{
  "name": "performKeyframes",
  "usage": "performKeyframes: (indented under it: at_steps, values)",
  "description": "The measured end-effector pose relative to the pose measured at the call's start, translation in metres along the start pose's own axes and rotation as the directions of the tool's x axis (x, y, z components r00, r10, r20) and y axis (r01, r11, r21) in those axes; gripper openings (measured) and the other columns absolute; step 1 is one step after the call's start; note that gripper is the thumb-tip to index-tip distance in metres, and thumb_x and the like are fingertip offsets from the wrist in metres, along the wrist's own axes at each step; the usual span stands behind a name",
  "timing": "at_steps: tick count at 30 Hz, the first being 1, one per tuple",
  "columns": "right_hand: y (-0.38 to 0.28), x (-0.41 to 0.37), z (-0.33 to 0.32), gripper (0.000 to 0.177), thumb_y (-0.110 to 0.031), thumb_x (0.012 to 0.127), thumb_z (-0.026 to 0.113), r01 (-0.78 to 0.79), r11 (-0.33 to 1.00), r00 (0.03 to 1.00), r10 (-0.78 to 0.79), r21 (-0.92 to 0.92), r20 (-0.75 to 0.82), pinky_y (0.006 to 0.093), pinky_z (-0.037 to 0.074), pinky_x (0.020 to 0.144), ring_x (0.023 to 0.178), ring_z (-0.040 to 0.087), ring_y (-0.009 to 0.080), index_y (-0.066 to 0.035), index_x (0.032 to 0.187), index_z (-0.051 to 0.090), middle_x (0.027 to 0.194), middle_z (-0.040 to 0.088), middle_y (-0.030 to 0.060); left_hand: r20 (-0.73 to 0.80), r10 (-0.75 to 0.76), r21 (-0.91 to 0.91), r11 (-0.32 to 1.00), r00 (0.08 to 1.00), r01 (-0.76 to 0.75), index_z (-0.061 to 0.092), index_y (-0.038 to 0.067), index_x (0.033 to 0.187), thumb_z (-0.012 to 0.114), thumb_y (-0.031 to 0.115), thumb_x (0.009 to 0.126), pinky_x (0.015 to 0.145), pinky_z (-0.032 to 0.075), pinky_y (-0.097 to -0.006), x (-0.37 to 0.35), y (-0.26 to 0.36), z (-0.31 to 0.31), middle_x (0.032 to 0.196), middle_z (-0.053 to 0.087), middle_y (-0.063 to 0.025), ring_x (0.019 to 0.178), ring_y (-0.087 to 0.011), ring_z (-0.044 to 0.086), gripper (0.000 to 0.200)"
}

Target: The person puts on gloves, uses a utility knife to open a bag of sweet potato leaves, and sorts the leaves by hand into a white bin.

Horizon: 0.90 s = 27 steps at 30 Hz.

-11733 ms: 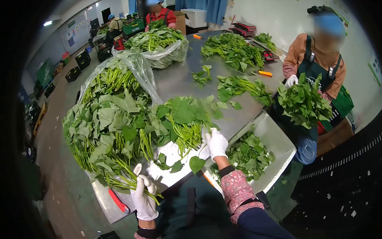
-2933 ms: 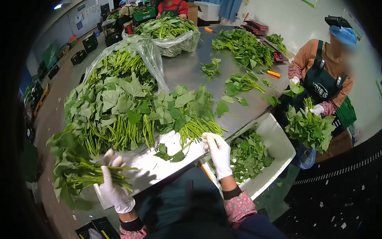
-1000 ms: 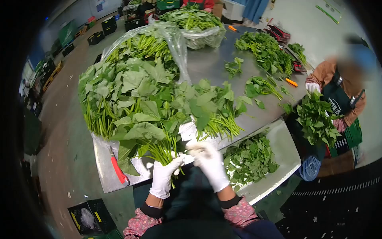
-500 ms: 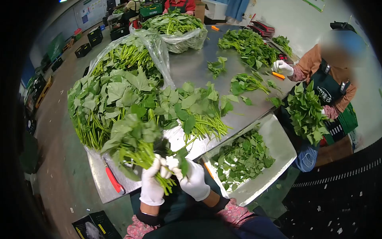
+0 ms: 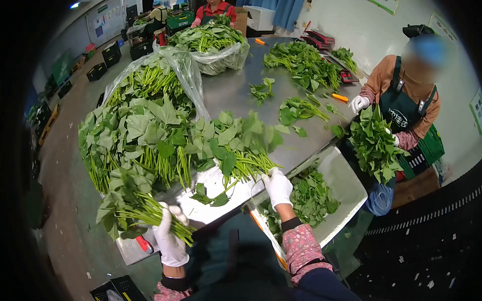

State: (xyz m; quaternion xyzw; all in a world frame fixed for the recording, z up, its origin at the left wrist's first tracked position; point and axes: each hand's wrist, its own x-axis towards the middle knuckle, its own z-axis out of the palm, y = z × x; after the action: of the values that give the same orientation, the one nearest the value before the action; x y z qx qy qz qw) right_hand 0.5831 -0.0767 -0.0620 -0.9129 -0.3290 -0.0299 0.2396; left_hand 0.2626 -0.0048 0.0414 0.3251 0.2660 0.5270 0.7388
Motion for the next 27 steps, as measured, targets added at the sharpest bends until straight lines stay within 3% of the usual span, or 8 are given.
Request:
performKeyframes:
  at_steps: [1, 3, 4, 5, 9, 17, 21, 27]
  values:
    - [-0.002, 0.003, 0.004, 0.031, -0.039, 0.083, 0.068, 0.045, 0.999, 0.999, -0.046, -0.029, -0.020, 0.0432, 0.052, 0.072, 0.081, 0.067, 0.0346, -0.011, 0.096, 0.067, 0.086, 0.069, 0.0124, -0.048, -0.022, -0.004, 1.000, 0.999, 0.022, 0.050, 0.005, 0.109, 0.058, 0.016, 0.098, 0.056, 0.048, -0.0267, -0.001, -0.006, 0.002, 0.081, 0.060, -0.0068, 0.065, -0.0136, 0.057, 0.017]
    - [0.003, 0.007, 0.002, 0.025, -0.032, 0.086, 0.066, -0.036, 0.956, 0.999, 0.035, 0.290, 0.009, 0.0379, 0.051, 0.063, 0.069, 0.066, 0.0283, -0.009, 0.094, 0.068, 0.077, 0.069, 0.0092, -0.075, -0.060, -0.024, 0.998, 0.995, 0.058, 0.050, 0.005, 0.107, 0.057, 0.016, 0.098, 0.057, 0.046, -0.0257, -0.004, -0.011, 0.006, 0.077, 0.057, -0.0048, 0.063, -0.0123, 0.053, 0.015]
    - [0.005, 0.013, -0.004, 0.019, -0.023, 0.090, 0.063, -0.247, 0.686, 0.965, 0.115, 0.684, 0.234, 0.0264, 0.043, 0.051, 0.055, 0.056, 0.0128, -0.005, 0.091, 0.069, 0.067, 0.065, 0.0027, -0.074, -0.062, -0.002, 0.998, 0.995, 0.062, 0.051, 0.005, 0.107, 0.057, 0.015, 0.099, 0.057, 0.045, -0.0252, -0.003, -0.012, 0.008, 0.076, 0.056, -0.0037, 0.062, -0.0114, 0.051, 0.015]
    - [-0.015, 0.007, -0.037, 0.019, -0.019, 0.094, 0.060, -0.364, 0.448, 0.929, 0.112, 0.816, 0.353, 0.0177, 0.030, 0.045, 0.049, 0.042, 0.0009, -0.002, 0.091, 0.069, 0.065, 0.059, -0.0032, -0.058, -0.071, 0.023, 0.997, 0.996, 0.073, 0.051, 0.005, 0.106, 0.058, 0.015, 0.098, 0.058, 0.045, -0.0252, -0.002, -0.017, 0.002, 0.077, 0.056, -0.0035, 0.063, -0.0113, 0.052, 0.015]
    - [-0.055, -0.021, -0.071, 0.024, -0.018, 0.099, 0.055, -0.330, 0.202, 0.928, -0.112, 0.922, 0.357, 0.0181, 0.023, 0.041, 0.045, 0.036, 0.0007, 0.002, 0.098, 0.068, 0.063, 0.056, -0.0029, -0.034, -0.139, -0.079, 0.988, 0.990, 0.136, 0.055, 0.004, 0.110, 0.063, 0.008, 0.094, 0.056, 0.046, -0.0252, 0.001, -0.028, 0.008, 0.079, 0.057, -0.0033, 0.064, -0.0120, 0.054, 0.018]
    - [-0.116, -0.094, -0.062, 0.020, -0.017, 0.099, 0.055, -0.460, 0.357, 0.761, -0.312, 0.813, 0.568, 0.0170, 0.027, 0.046, 0.050, 0.038, 0.0007, -0.002, 0.100, 0.068, 0.064, 0.056, -0.0032, -0.079, -0.214, 0.053, 0.974, 0.974, 0.219, 0.063, 0.000, 0.103, 0.066, 0.006, 0.091, 0.057, 0.047, -0.0226, 0.003, -0.040, 0.009, 0.084, 0.068, -0.0069, 0.065, -0.0108, 0.060, 0.013]
    - [-0.133, -0.121, -0.047, 0.014, -0.012, 0.097, 0.058, -0.362, 0.405, 0.729, -0.438, 0.840, 0.526, 0.0170, 0.033, 0.050, 0.055, 0.044, 0.0009, -0.002, 0.099, 0.068, 0.069, 0.058, -0.0033, -0.052, -0.274, -0.010, 0.962, 0.960, 0.273, 0.063, 0.000, 0.106, 0.066, 0.005, 0.090, 0.060, 0.046, -0.0217, 0.003, -0.031, 0.003, 0.088, 0.068, -0.0062, 0.067, -0.0095, 0.059, 0.017]
    - [-0.134, -0.111, -0.049, 0.010, -0.006, 0.095, 0.059, -0.108, 0.576, 0.716, -0.520, 0.810, 0.466, 0.0221, 0.045, 0.061, 0.066, 0.055, 0.0062, 0.001, 0.098, 0.066, 0.080, 0.062, 0.0004, -0.037, -0.223, 0.153, 0.962, 0.974, 0.226, 0.066, 0.001, 0.100, 0.069, 0.004, 0.088, 0.060, 0.044, -0.0212, -0.001, -0.029, -0.005, 0.084, 0.066, -0.0020, 0.068, -0.0068, 0.057, 0.012]
